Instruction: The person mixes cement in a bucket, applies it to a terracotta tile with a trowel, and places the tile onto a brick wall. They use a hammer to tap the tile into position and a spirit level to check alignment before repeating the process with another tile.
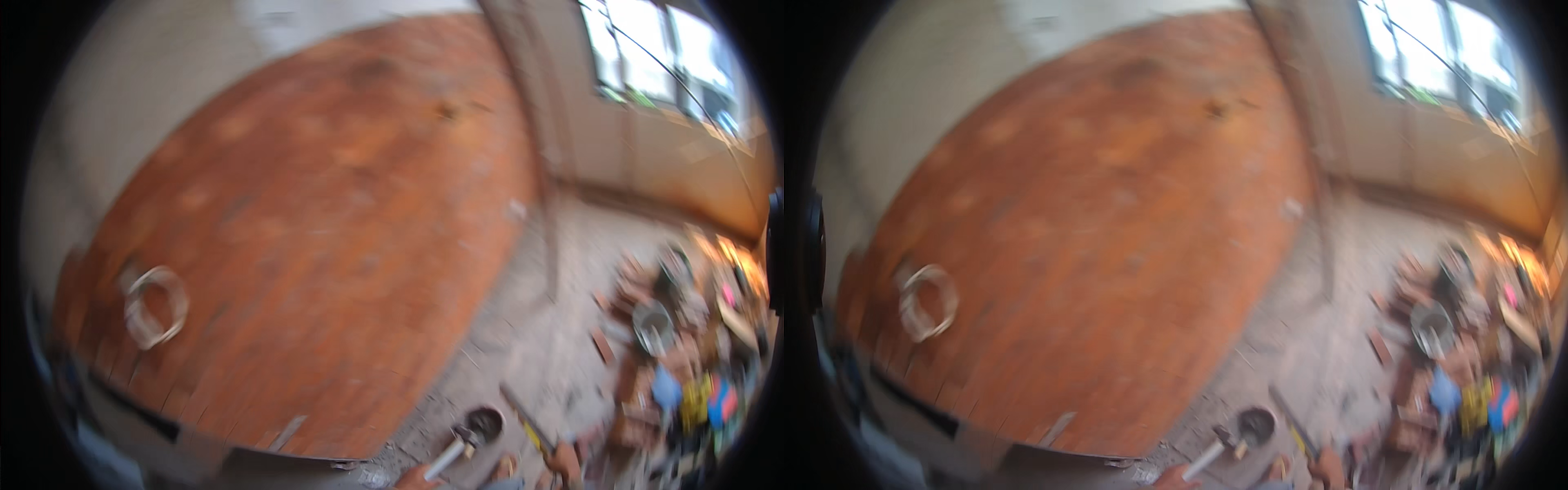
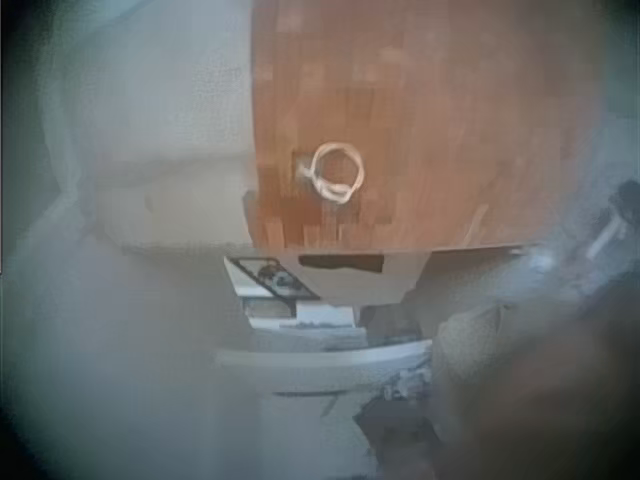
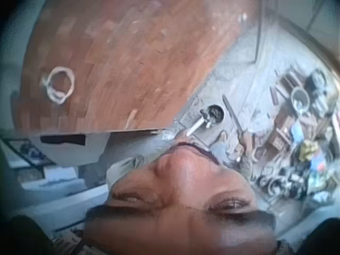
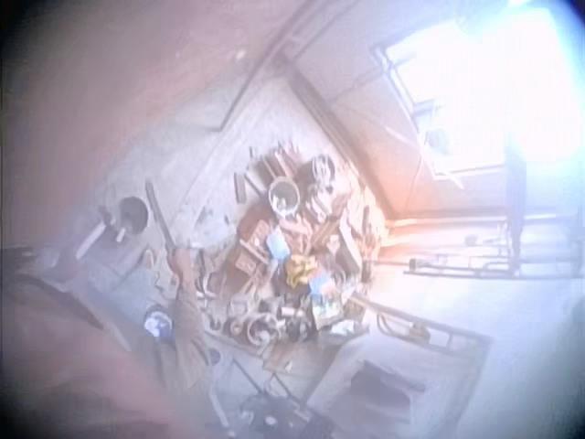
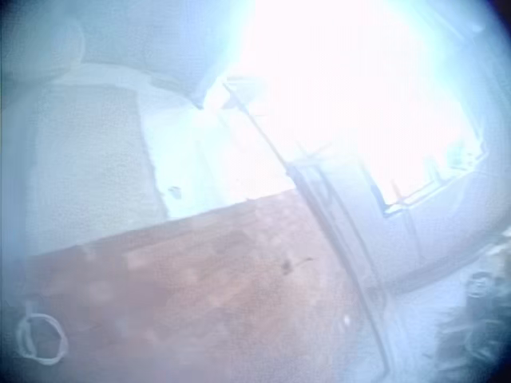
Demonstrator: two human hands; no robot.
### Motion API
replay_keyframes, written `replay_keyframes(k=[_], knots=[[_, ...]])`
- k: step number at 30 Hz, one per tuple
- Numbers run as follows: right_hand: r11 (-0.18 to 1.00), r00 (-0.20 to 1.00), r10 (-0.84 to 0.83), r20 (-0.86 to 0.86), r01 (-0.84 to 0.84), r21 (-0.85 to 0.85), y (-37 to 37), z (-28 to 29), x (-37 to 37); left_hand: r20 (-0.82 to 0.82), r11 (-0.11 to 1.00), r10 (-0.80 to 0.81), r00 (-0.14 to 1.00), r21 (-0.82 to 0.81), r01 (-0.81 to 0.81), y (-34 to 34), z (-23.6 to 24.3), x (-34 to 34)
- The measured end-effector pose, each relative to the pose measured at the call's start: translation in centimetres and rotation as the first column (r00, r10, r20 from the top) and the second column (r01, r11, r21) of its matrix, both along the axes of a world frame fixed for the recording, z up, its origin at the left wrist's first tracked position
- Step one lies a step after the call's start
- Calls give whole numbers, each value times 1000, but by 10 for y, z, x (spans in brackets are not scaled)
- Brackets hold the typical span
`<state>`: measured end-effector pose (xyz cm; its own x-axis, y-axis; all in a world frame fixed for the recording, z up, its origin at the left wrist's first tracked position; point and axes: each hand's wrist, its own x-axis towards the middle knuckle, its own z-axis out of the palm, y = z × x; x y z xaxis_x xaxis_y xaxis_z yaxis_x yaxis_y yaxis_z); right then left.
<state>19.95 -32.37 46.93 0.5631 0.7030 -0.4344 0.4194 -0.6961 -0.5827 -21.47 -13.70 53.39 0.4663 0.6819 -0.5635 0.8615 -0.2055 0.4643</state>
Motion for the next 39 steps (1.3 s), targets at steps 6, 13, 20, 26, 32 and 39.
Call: replay_keyframes(k=[6, 13, 20, 26, 32, 39], knots=[[347, 400, 826, 397, -916, 202, 143, 167, -163, 287, 973, 221, 932, 5, -233, 7, 67, -69], [-163, -167, 969, 181, -986, -37, 236, 221, -395, 632, 775, 578, 517, -225, -591, -33, 139, -235], [-487, -484, 873, -65, -873, -31, 284, 284, -497, 754, 545, 653, -75, -537, -644, -81, 189, -325], [288, -81, 865, -495, -727, 624, 311, 317, -545, 711, 402, 558, -428, -683, -610, -104, 202, -366], [-107, -397, 907, -138, -535, 838, 221, 305, -644, 902, 61, 337, -270, -307, -950, -63, 262, -419], [-125, -247, 954, -169, -842, 525, 263, 371, -668, 921, 313, -80, -380, -339, -887, -35, 348, -447]])
